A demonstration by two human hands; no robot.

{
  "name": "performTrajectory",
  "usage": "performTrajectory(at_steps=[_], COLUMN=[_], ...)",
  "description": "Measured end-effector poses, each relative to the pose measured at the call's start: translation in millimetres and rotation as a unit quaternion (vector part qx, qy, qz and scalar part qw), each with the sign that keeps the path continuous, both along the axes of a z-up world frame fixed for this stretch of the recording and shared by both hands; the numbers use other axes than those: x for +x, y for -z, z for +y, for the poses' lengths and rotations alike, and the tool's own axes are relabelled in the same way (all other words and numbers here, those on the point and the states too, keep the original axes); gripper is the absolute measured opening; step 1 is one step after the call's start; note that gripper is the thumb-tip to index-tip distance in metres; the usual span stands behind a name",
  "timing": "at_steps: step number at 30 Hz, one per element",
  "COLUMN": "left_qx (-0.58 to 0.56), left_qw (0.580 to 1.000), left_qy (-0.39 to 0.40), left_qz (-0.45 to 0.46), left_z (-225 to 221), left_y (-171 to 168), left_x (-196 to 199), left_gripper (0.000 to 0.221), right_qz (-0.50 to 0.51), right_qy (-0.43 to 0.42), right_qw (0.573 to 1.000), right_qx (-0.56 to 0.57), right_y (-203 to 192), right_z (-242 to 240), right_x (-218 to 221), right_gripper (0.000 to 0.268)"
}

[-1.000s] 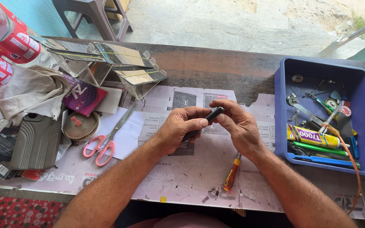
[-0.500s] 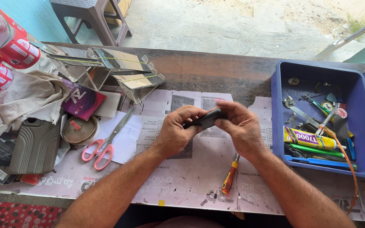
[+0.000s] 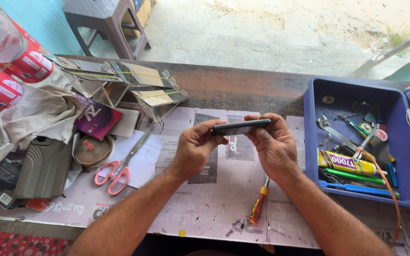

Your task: The person handles a mobile phone, removes the battery and a small internal component, uses a screwdriver on the device, and then reattaches the battery and back cover.

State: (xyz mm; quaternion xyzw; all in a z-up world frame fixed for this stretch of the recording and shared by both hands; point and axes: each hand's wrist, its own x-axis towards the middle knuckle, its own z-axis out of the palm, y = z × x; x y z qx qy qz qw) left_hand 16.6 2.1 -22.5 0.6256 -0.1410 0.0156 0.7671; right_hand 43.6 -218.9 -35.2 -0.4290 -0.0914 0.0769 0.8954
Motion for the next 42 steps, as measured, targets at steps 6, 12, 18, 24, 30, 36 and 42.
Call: performTrajectory(at_steps=[6, 12, 18, 24, 30, 36, 42], left_qx=[0.106, -0.064, -0.069, 0.144, 0.176, 0.199, 0.225], left_qw=[0.985, 0.997, 0.997, 0.968, 0.935, 0.923, 0.912], left_qy=[-0.051, -0.021, 0.016, -0.117, -0.148, -0.138, -0.127], left_qz=[-0.126, 0.032, 0.029, -0.167, -0.270, -0.298, -0.319], left_z=[1, 1, 7, 7, 9, 10, 13], left_y=[-6, -5, 3, -14, -34, -35, -37], left_x=[-6, -3, -3, -12, -16, -22, -25], left_gripper=[0.039, 0.054, 0.042, 0.043, 0.036, 0.033, 0.031], right_qz=[0.075, -0.245, -0.266, 0.015, 0.048, 0.045, 0.054], right_qy=[-0.020, 0.042, 0.010, -0.200, -0.277, -0.300, -0.302], right_qw=[0.993, 0.874, 0.813, 0.968, 0.959, 0.953, 0.951], right_qx=[-0.085, -0.417, -0.517, -0.150, -0.041, -0.020, -0.016], right_y=[-6, -27, -20, 5, 8, 10, 12], right_z=[6, 13, 5, 2, -2, -6, -8], right_x=[0, -19, -16, -14, -12, -11, -11], right_gripper=[0.040, 0.086, 0.057, 0.054, 0.055, 0.048, 0.048])
